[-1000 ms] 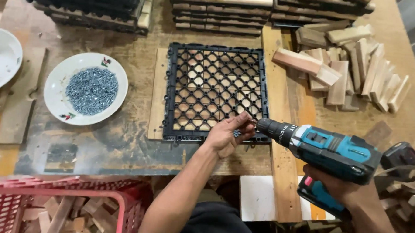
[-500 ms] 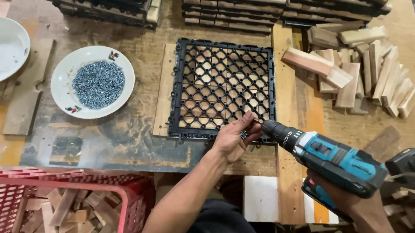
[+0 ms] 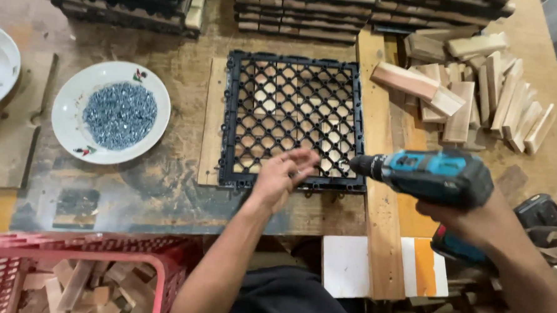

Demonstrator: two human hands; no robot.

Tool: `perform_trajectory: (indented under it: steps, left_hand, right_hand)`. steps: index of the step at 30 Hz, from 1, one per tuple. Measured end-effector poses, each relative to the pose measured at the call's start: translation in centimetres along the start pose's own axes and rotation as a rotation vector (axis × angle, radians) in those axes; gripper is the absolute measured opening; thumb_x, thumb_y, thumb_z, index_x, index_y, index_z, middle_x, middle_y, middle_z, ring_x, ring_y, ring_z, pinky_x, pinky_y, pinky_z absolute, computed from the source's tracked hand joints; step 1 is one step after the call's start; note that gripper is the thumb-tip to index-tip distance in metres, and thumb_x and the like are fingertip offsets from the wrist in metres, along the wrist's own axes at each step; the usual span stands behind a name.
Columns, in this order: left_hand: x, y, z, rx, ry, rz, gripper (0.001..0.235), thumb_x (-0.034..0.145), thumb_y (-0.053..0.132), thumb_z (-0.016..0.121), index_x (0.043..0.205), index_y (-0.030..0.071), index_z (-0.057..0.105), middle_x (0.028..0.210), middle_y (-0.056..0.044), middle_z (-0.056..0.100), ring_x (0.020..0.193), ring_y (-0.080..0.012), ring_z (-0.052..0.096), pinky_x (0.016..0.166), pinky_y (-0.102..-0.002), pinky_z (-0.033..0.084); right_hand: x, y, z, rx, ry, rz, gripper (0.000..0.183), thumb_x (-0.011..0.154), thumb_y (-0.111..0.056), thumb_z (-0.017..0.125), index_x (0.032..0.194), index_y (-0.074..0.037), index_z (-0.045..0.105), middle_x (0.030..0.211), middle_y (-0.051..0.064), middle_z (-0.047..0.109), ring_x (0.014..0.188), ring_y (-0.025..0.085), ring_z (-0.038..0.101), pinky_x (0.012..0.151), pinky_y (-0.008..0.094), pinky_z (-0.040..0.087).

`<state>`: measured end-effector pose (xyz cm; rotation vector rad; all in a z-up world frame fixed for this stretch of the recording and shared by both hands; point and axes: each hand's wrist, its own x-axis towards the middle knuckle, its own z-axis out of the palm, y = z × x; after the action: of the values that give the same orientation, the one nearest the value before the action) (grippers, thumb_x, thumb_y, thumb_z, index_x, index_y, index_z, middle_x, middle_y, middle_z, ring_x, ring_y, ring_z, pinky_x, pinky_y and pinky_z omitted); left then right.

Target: Assembling wooden floor tiles by fastening wooden slats onto a plastic grid base using screws and a power drill.

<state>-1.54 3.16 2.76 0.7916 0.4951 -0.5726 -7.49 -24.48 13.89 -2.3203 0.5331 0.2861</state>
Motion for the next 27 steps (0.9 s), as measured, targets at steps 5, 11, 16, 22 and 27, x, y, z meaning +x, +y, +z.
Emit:
perform_trajectory:
  steps: [5,11,16,22,27]
  left_hand:
    - [2.9,-1.5,-3.4,-0.027,0.011,0.143,0.026,0.101,-0.008,0.049,0.124,-0.009,0.060,0.139,-0.027,0.064,0.128,-0.0327,0.066,0.107,-0.039,0.057]
    - [1.9,-0.4,-2.2,-0.025,0.075,0.120,0.032,0.100,0.008,0.059,0.128,-0.008,0.063,0.122,-0.026,0.073,0.111,-0.0291,0.073,0.094,-0.032,0.062]
    - [2.5,-0.5,-2.2,-0.151,0.048,0.127,0.034,0.101,-0.013,0.041,0.130,-0.008,0.057,0.138,-0.029,0.063,0.128,-0.0347,0.064,0.111,-0.041,0.054]
    - [3.3,-1.6,-3.2,-0.003,-0.045,0.179,0.028,0.103,0.002,0.051,0.127,-0.009,0.061,0.122,-0.027,0.071,0.112,-0.0341,0.072,0.100,-0.041,0.061]
    - [2.7,-1.7,-3.5,0.077,-0.018,0.187,0.026,0.099,0.007,0.061,0.122,-0.003,0.062,0.113,-0.023,0.075,0.100,-0.0300,0.076,0.092,-0.039,0.064]
  right_hand:
    - [1.5,-1.6,0.4,-0.087,-0.138,-0.031,0.022,0.075,-0.003,0.079,0.097,-0.001,0.075,0.080,0.016,0.074,0.072,0.027,0.067,0.067,0.042,0.054]
    - [1.7,-7.2,1.1,-0.348,-0.224,0.208,0.038,0.086,-0.004,0.074,0.123,-0.013,0.067,0.100,0.014,0.076,0.086,0.026,0.072,0.077,0.039,0.062]
    - [3.6,-8.9,1.4,-0.545,-0.286,0.270,0.049,0.088,-0.011,0.078,0.133,-0.021,0.062,0.119,0.013,0.075,0.103,0.031,0.072,0.094,0.044,0.061]
    - [4.3,-10.6,1.9,-0.587,-0.343,0.246,0.019,0.091,-0.008,0.074,0.108,-0.009,0.065,0.095,0.015,0.071,0.082,0.028,0.068,0.077,0.040,0.060]
    - [3.5,-12.0,2.5,-0.721,-0.378,0.165,0.033,0.092,-0.015,0.070,0.122,-0.025,0.063,0.095,0.007,0.071,0.078,0.022,0.063,0.073,0.035,0.056]
